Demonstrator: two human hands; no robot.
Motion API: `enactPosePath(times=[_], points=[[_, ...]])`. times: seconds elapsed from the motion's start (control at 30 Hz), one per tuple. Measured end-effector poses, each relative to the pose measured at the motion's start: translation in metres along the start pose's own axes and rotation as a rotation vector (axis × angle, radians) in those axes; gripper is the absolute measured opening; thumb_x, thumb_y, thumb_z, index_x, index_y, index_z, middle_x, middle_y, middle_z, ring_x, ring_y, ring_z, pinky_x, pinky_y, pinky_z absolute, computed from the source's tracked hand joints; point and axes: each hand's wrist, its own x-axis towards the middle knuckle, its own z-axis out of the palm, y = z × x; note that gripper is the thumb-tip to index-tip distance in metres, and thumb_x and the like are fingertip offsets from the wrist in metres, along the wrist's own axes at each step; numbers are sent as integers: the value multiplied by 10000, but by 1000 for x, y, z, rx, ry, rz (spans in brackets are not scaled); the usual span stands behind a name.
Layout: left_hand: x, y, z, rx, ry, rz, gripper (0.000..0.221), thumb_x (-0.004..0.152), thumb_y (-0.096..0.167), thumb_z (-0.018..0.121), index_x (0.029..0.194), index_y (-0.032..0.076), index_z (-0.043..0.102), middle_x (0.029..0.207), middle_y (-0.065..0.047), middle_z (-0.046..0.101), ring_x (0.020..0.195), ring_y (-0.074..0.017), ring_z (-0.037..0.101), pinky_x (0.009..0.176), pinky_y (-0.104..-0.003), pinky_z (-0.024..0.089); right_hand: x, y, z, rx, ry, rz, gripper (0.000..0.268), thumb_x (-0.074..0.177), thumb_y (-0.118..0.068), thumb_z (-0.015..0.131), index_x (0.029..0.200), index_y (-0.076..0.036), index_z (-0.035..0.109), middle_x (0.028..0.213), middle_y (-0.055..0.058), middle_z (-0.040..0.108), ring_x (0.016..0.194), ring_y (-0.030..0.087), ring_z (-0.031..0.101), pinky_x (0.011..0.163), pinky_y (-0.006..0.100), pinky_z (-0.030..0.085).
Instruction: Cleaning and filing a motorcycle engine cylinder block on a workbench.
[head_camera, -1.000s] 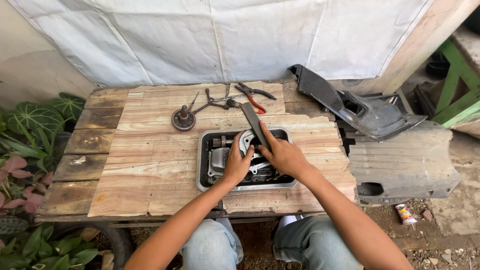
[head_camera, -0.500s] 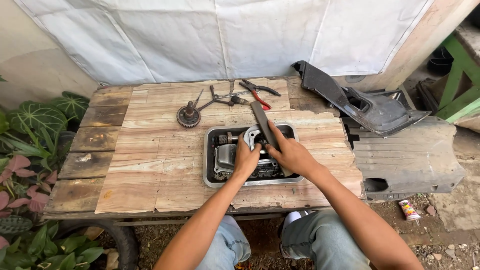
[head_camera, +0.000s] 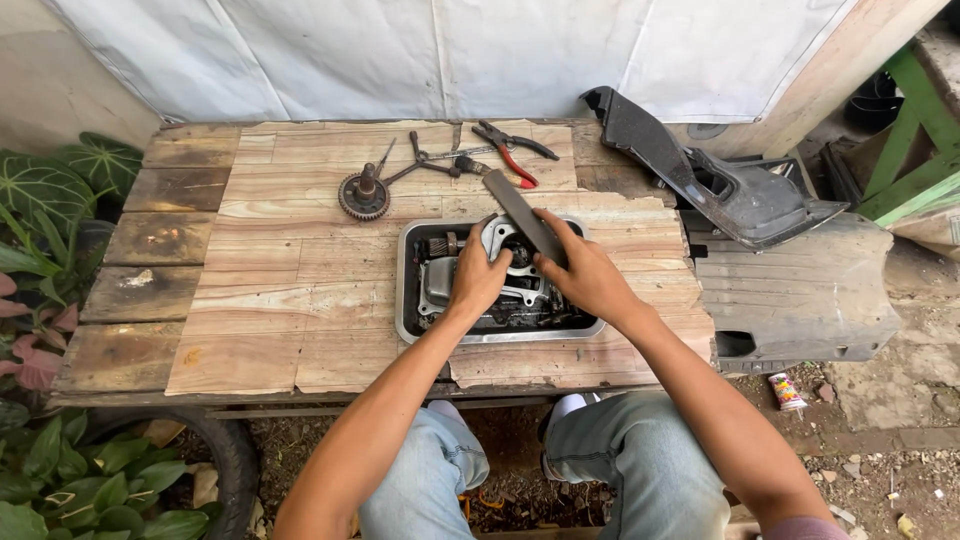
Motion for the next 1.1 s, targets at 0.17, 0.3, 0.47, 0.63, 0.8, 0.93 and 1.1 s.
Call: enactPosePath(times=[0.17,0.3,0.47,0.63,0.8,0.93,1.1], points=[[-14,30,-8,30,-48,23,656,859,169,624,1453,-25,425,1402,-295,539,1338,-438,505,1109,-524,426,-3,-2,-11,-68,-74,-11,648,881,-299,628,1500,-335,440,1253,261,653,1190,495,594,995,604,475],[2,3,-15,94,-144,84,698,882,250,660,1464,-27,391,1440,-327,487,1374,-470,445,1143,-558,386,5,18,-10,-135,-20,46,634,901,-327,596,1510,-396,434,1270,212,659,1197,446,604,998,563,492],[-4,2,-25,37,-242,109,956,853,424,765,1536,-27,271,1519,-351,380,1431,-487,352,1195,-562,308,-8,7,-21,-114,-73,73,619,865,-286,625,1469,-352,508,1277,212,668,1205,455,601,1007,568,486],[-12,26,-34,64,-312,150,1314,689,541,881,1567,-55,106,1564,-364,288,1457,-521,289,1222,-595,259,-9,7,-25,-143,-17,82,607,866,-313,645,1458,-379,527,1275,188,676,1194,441,613,1009,563,494],[-19,37,-55,421,-378,132,1418,645,739,793,1577,-62,85,1558,-356,312,1450,-498,327,1219,-598,258,3,35,-17,-153,1,105,527,931,-501,593,1451,-452,519,1297,108,676,1219,381,603,1005,525,504],[-19,36,-53,473,-401,146,1467,610,709,843,1577,-63,56,1581,-344,285,1462,-475,323,1226,-574,244,2,32,-16,-101,-56,25,508,900,-427,655,1402,-384,592,1289,134,688,1181,442,620,981,564,512],[-11,20,-49,466,-414,107,1355,688,539,884,1599,-6,41,1588,-308,301,1456,-452,345,1204,-575,299,16,49,-7,-256,56,25,519,942,-521,593,1452,-490,503,1261,58,696,1177,324,639,971,494,536]])
